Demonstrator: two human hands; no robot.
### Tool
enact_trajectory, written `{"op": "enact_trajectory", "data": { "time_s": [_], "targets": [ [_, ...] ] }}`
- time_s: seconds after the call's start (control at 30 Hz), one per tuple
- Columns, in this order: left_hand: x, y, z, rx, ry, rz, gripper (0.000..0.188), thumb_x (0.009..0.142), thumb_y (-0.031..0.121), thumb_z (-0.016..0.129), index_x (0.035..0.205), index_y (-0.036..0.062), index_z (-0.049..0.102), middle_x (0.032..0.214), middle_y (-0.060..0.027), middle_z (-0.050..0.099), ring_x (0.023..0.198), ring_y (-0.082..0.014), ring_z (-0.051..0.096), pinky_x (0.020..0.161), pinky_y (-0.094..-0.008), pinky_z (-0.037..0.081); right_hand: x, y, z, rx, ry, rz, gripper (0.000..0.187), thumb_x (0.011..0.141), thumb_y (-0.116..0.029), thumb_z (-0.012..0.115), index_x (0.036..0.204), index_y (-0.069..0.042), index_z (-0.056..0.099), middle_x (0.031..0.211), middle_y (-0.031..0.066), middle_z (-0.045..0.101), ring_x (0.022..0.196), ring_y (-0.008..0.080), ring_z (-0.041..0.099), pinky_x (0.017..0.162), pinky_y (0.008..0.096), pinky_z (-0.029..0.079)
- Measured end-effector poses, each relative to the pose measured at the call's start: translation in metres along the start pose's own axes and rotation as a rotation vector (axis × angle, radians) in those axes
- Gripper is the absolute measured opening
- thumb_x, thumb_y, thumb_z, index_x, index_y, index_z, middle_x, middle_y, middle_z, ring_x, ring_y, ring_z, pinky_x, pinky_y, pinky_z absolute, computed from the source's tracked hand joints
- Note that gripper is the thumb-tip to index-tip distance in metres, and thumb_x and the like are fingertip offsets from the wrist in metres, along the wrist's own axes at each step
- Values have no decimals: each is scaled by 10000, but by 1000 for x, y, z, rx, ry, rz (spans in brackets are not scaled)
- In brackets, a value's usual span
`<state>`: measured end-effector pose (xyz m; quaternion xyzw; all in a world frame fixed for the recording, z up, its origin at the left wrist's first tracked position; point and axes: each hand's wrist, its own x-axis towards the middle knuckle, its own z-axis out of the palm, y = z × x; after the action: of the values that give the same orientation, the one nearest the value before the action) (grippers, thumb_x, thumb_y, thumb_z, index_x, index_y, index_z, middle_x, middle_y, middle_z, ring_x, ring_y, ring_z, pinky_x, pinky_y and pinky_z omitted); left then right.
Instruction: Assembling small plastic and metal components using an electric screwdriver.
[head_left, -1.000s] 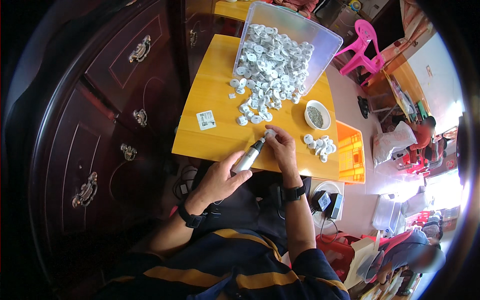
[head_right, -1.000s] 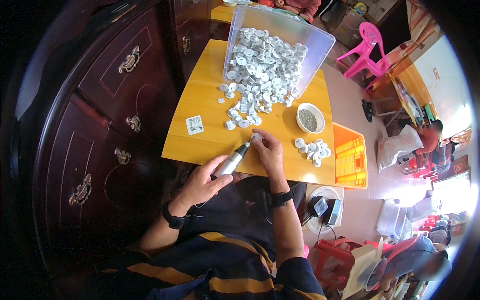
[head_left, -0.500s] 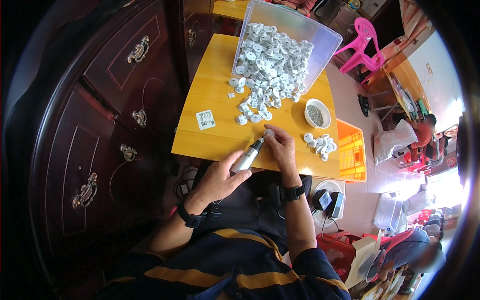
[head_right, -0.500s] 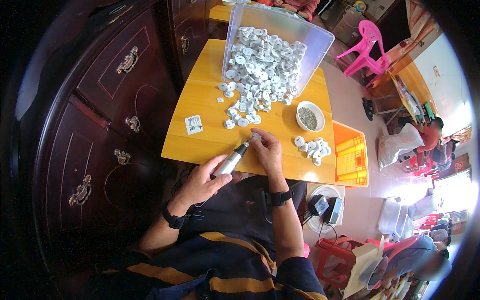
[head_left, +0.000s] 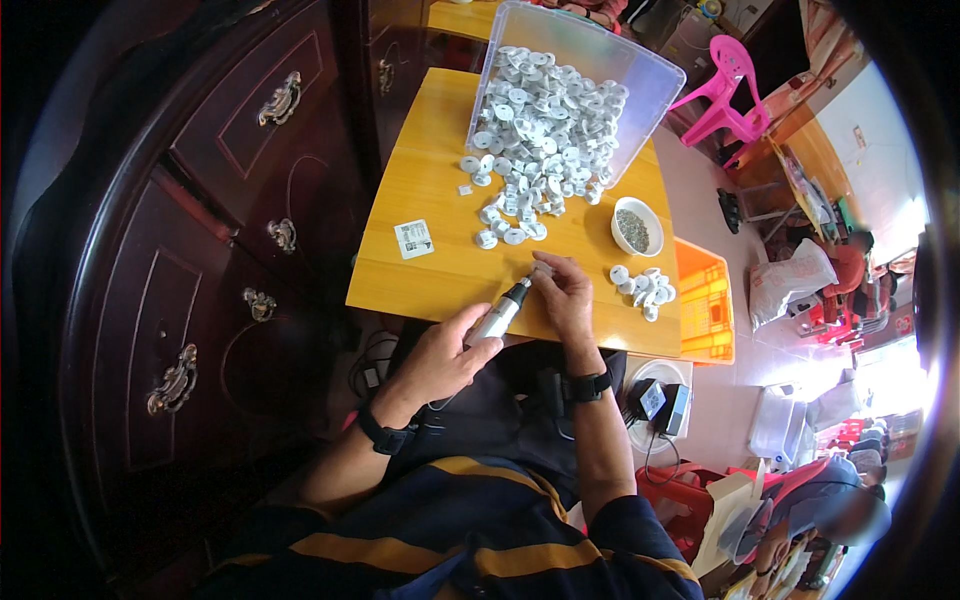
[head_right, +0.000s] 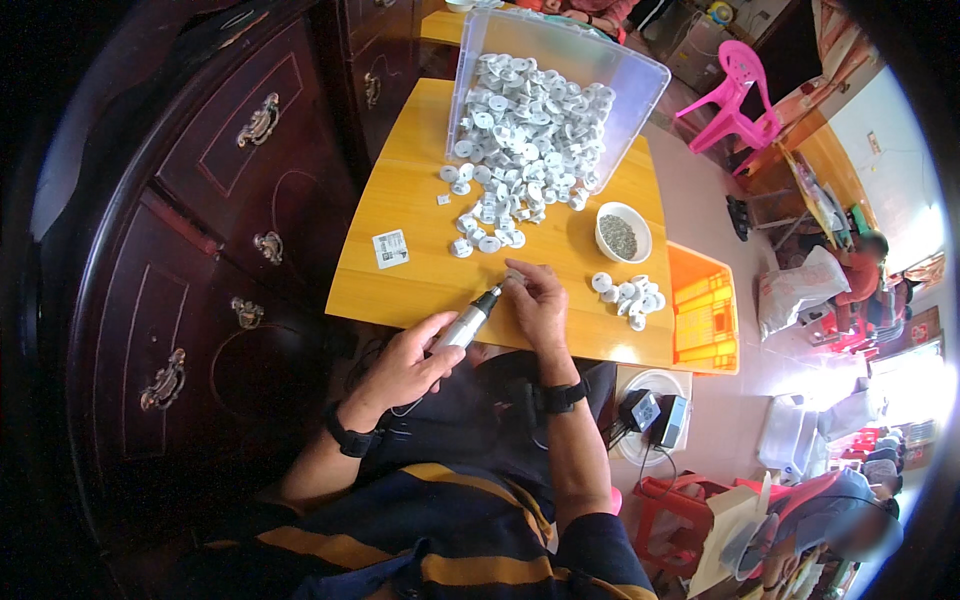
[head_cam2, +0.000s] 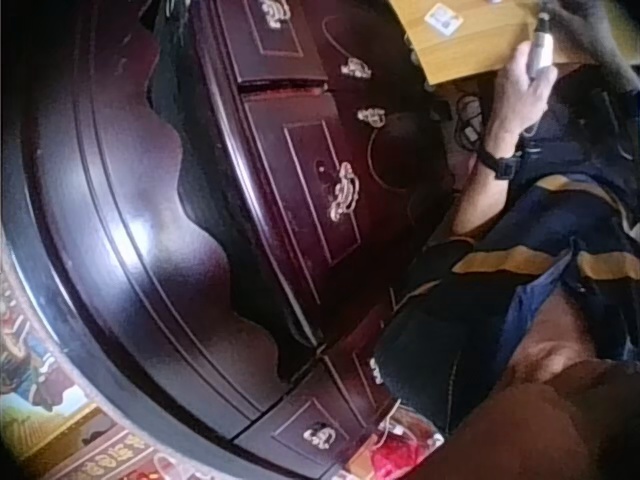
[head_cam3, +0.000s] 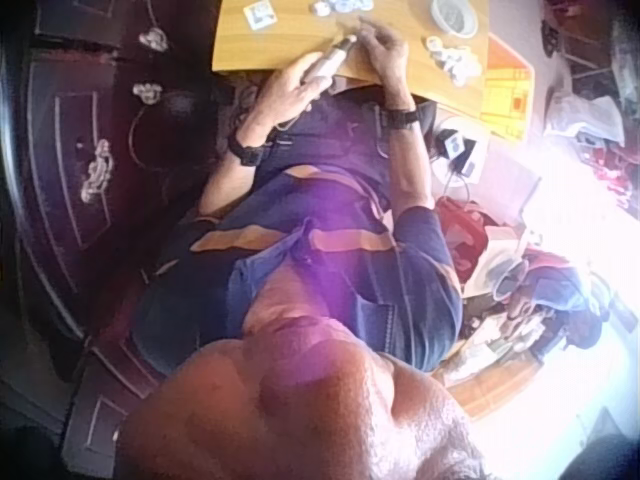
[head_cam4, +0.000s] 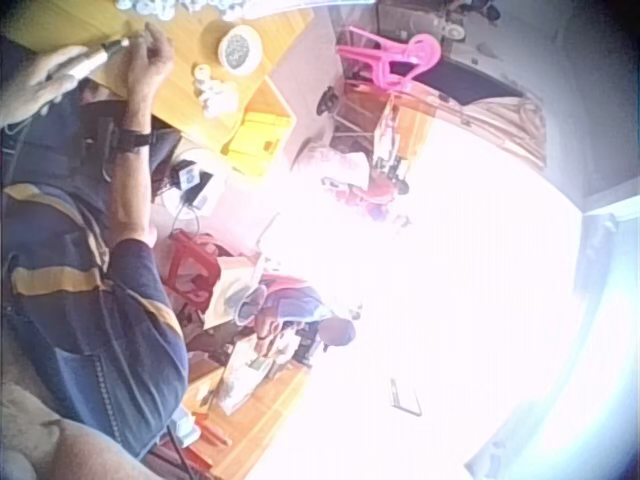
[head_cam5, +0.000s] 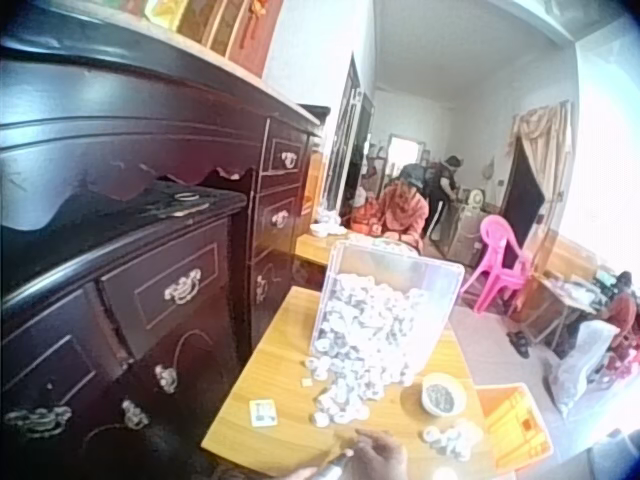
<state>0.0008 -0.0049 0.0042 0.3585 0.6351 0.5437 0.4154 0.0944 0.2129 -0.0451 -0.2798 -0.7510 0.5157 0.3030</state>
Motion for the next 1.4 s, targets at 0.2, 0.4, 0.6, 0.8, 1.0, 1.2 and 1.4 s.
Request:
{"op": "enact_trajectory", "data": {
  "time_s": [0.2, 0.4, 0.6, 0.8, 1.0, 1.2, 1.4],
  "targets": [
    [0, 5, 2, -29, 21, 2, 509, 938, 253, 614, 1337, -34, 479, 743, -105, 634, 529, -145, 592, 538, -302, 497, -1, 6, -1, 76, 17, -51, 305, 805, -7, 728, 1101, -84, 731, 793, 25, 524, 718, 121, 504, 697, 257, 454],
    [2, -1, 3, -35, 20, -3, 511, 946, 257, 601, 1348, -28, 467, 738, -92, 628, 524, -140, 587, 527, -291, 491, -2, 2, -3, -68, 20, -68, 297, 795, -17, 731, 1083, -91, 737, 773, 46, 565, 712, 149, 542, 693, 275, 466],
    [2, 0, 4, -49, -1, -10, 499, 951, 241, 597, 1354, -19, 462, 764, -86, 623, 547, -124, 579, 526, -281, 496, -3, 3, -4, -48, 19, -57, 285, 797, -40, 738, 1076, -100, 740, 818, 66, 616, 723, 155, 593, 700, 283, 495],
    [1, 13, 2, -221, -99, -104, 476, 960, 166, 591, 1376, -11, 441, 862, -36, 597, 656, -68, 561, 522, -222, 492, -4, 12, -7, 98, 26, 32, 246, 836, -64, 735, 1082, -67, 735, 861, 41, 655, 742, 99, 616, 701, 251, 519],
    [1, 5, 2, -201, -100, -62, 508, 957, 216, 617, 1371, -25, 445, 870, -47, 607, 661, -73, 570, 526, -225, 494, -7, -11, -15, -52, 30, 58, 162, 842, -71, 718, 1003, -59, 734, 868, 66, 678, 761, 108, 634, 700, 256, 525],
    [1, 2, 0, -139, -61, -28, 544, 946, 262, 642, 1368, -26, 455, 844, -59, 625, 633, -84, 580, 529, -234, 494, -8, -27, -45, -361, 157, -69, 100, 823, -96, 711, 918, -64, 718, 907, 103, 651, 724, 186, 643, 661, 314, 529],
    [2, 3, 2, -126, -54, -29, 571, 944, 295, 651, 1371, -28, 455, 807, -50, 624, 587, -84, 572, 527, -233, 489, -10, -7, -83, -759, 282, -189, 107, 783, -126, 725, 888, -129, 747, 951, 93, 612, 847, 320, 642, 732, 440, 517]
  ]
}}
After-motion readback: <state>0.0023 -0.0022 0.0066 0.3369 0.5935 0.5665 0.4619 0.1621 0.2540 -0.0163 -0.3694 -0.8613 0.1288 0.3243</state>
